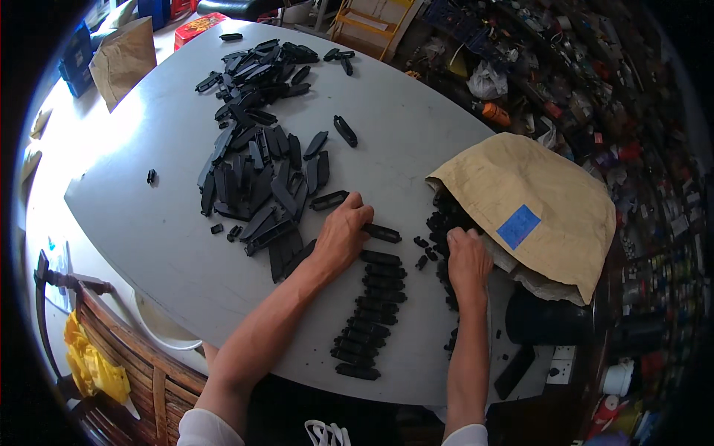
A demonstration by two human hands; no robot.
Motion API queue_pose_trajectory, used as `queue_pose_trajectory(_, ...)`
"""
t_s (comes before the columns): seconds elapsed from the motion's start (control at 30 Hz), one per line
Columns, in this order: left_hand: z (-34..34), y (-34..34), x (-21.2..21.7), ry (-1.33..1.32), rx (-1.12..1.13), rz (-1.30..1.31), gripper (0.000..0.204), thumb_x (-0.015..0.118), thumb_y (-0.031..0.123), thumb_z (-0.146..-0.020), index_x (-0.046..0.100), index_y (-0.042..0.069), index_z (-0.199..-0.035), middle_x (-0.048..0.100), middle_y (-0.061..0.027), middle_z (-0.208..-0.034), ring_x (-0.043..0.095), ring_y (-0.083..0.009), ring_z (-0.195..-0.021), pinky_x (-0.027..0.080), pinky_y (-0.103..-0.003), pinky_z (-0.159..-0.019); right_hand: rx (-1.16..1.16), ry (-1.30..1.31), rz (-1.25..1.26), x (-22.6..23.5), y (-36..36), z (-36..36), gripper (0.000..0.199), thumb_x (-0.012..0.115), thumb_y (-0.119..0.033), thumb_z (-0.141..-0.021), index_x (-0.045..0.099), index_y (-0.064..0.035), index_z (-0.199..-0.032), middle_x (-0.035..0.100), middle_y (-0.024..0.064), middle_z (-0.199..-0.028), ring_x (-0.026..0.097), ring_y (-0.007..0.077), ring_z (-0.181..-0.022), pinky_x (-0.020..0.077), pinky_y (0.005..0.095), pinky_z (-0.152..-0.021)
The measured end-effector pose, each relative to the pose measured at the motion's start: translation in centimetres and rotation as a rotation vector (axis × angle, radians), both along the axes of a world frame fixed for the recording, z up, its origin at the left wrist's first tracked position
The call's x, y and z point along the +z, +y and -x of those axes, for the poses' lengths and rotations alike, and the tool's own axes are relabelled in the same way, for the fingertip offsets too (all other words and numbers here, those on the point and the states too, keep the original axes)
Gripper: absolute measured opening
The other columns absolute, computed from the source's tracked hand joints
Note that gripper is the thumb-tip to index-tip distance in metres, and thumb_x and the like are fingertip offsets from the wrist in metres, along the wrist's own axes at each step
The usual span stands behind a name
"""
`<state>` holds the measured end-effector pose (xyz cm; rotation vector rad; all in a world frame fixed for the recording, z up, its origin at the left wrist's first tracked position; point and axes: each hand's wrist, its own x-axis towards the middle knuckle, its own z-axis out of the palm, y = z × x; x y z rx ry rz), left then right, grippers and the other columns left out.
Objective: Assembling small black plastic hardware components by attaching clips to base pieces and organizing them in rows.
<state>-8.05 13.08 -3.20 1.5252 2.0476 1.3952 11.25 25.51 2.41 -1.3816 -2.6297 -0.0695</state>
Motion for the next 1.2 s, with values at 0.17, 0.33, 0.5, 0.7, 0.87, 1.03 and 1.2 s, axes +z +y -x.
queue_pose_trajectory(0.17, -0.1, 0.0, 0.4, -0.005, -0.003, -0.009, 0.03, 0.07, -0.009, -0.06, 0.055, 0.0, -0.084, 0.05, -0.0137, -0.092, 0.055, -0.0367, -0.086, 0.045, -0.043, -0.071, 0.019, 0.145, 0.044, 0.1, -2.1, -0.4, 0.02, 0.068, -0.019, -0.081, 0.06, -0.0003, -0.082, 0.062, 0.0172, -0.075, 0.06, 0.0371, -0.073, 0.045, 0.0443, -0.065)
queue_pose_trajectory(0.33, -0.1, 0.2, -0.2, -0.002, -0.01, -0.011, 0.03, 0.071, -0.008, -0.06, 0.054, 0.0, -0.083, 0.05, -0.0134, -0.092, 0.055, -0.0361, -0.088, 0.045, -0.042, -0.072, -0.017, 0.075, 0.205, -0.2, -3.5, 0.6, 0.016, 0.07, -0.015, -0.081, 0.059, -0.0024, -0.081, 0.061, 0.0151, -0.081, 0.061, 0.0356, -0.079, 0.0479, 0.0444, -0.066)
queue_pose_trajectory(0.5, -0.1, 0.1, 0.1, -0.023, -0.027, -0.007, 0.029, 0.07, -0.008, -0.061, 0.053, 0.0, -0.083, 0.049, -0.0133, -0.091, 0.054, -0.0352, -0.088, 0.044, -0.042, -0.073, 0.143, 0.153, 0.123, 0.1, -2.8, -0.3, 0.009, 0.068, -0.001, -0.075, 0.061, -0.001, -0.083, 0.059, 0.0139, -0.08, 0.061, 0.0334, -0.076, 0.0468, 0.0405, -0.065)
queue_pose_trajectory(0.7, 0.0, -0.1, 0.3, -0.036, -0.037, 0.024, 0.026, 0.068, -0.009, -0.063, 0.051, -0.001, -0.082, 0.049, -0.0152, -0.095, 0.054, -0.0387, -0.092, 0.045, -0.045, -0.075, 0.356, 0.115, 0.112, 1.2, -2.8, -0.8, 0.017, 0.066, 0.007, -0.071, 0.062, -0.0027, -0.085, 0.057, 0.0115, -0.086, 0.059, 0.0318, -0.081, 0.0473, 0.04, -0.071)
queue_pose_trajectory(0.87, -0.1, 0.1, 0.4, -0.021, -0.023, 0.005, 0.026, 0.07, -0.007, -0.064, 0.053, 0.0, -0.082, 0.05, -0.013, -0.092, 0.054, -0.0359, -0.088, 0.044, -0.043, -0.073, 0.402, 0.04, 0.078, 0.8, -2.5, -0.4, 0.019, 0.067, 0.008, -0.07, 0.061, -0.0013, -0.085, 0.056, 0.0128, -0.088, 0.058, 0.0324, -0.083, 0.0473, 0.0401, -0.072)
queue_pose_trajectory(1.03, 0.0, 0.0, 0.2, 0.004, -0.025, -0.01, 0.025, 0.07, -0.006, -0.064, 0.053, -0.001, -0.082, 0.05, -0.0134, -0.091, 0.054, -0.0363, -0.087, 0.043, -0.043, -0.072, 0.399, 0.256, 0.18, 0.4, -2.5, 0.9, 0.019, 0.067, 0.008, -0.071, 0.059, 0.0023, -0.087, 0.056, 0.0153, -0.087, 0.059, 0.0339, -0.082, 0.0474, 0.0388, -0.071)
queue_pose_trajectory(1.2, 0.1, 0.0, 0.1, 0.018, -0.021, 0.001, 0.024, 0.069, -0.007, -0.063, 0.054, -0.001, -0.08, 0.05, -0.0139, -0.089, 0.054, -0.0366, -0.086, 0.043, -0.043, -0.072, 0.55, 0.397, 0.268, 0.2, -2.5, 4.4, 0.019, 0.065, 0.008, -0.073, 0.06, 0.0037, -0.09, 0.059, 0.017, -0.086, 0.06, 0.0353, -0.08, 0.0476, 0.0382, -0.07)
